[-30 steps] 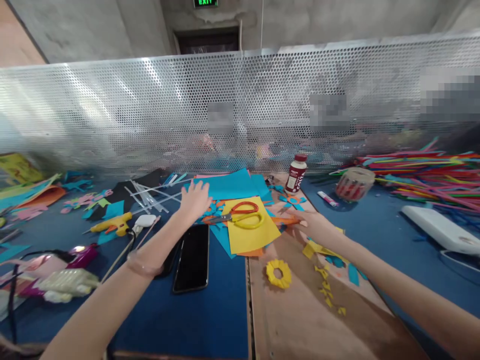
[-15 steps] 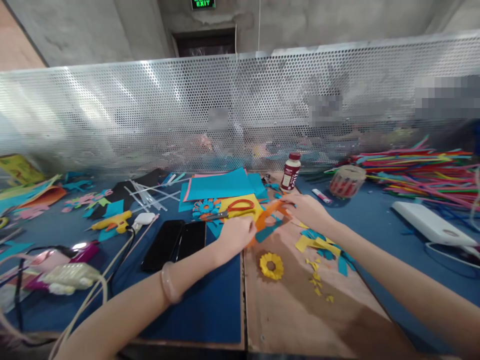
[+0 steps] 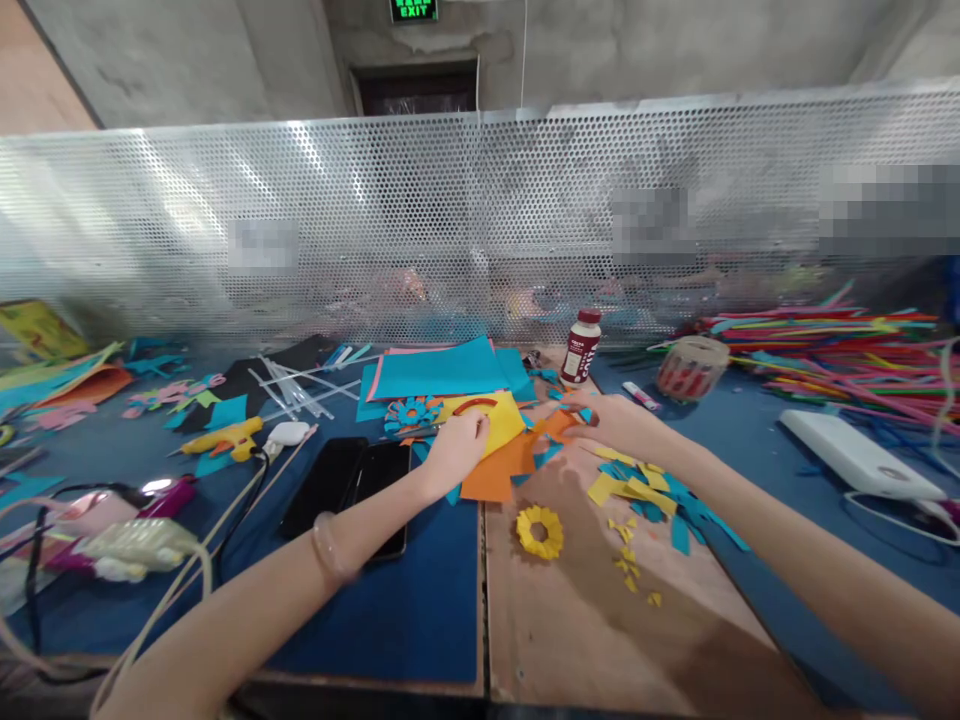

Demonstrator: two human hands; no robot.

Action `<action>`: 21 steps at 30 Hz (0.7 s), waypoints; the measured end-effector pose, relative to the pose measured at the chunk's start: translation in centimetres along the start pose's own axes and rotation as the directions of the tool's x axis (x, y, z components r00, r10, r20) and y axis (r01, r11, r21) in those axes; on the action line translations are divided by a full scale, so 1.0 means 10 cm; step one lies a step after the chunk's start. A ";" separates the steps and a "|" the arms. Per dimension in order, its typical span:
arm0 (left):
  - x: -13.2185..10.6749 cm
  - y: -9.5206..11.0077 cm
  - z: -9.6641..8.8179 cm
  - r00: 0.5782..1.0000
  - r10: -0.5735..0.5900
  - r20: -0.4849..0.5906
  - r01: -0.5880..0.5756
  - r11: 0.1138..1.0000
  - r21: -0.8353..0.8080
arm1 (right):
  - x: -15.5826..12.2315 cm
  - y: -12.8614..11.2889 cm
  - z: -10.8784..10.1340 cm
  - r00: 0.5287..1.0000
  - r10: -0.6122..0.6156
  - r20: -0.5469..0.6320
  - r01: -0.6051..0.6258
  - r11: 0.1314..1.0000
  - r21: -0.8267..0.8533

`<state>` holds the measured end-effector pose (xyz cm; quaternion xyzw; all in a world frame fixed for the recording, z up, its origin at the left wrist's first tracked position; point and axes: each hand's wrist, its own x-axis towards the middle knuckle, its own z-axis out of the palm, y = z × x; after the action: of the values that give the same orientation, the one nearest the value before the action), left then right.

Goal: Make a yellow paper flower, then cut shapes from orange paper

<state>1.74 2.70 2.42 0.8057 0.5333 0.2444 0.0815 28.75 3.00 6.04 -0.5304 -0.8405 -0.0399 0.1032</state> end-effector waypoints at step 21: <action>0.15 -0.21 0.06 0.979 0.085 0.186 -0.072 0.995 -0.076 | 0.11 -1.00 0.60 0.878 -0.448 0.171 0.470 0.874 -0.122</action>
<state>0.84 5.01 1.53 0.8424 0.4823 0.1879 0.1498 18.47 0.69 0.87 -0.3234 -0.9415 -0.0938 -0.0102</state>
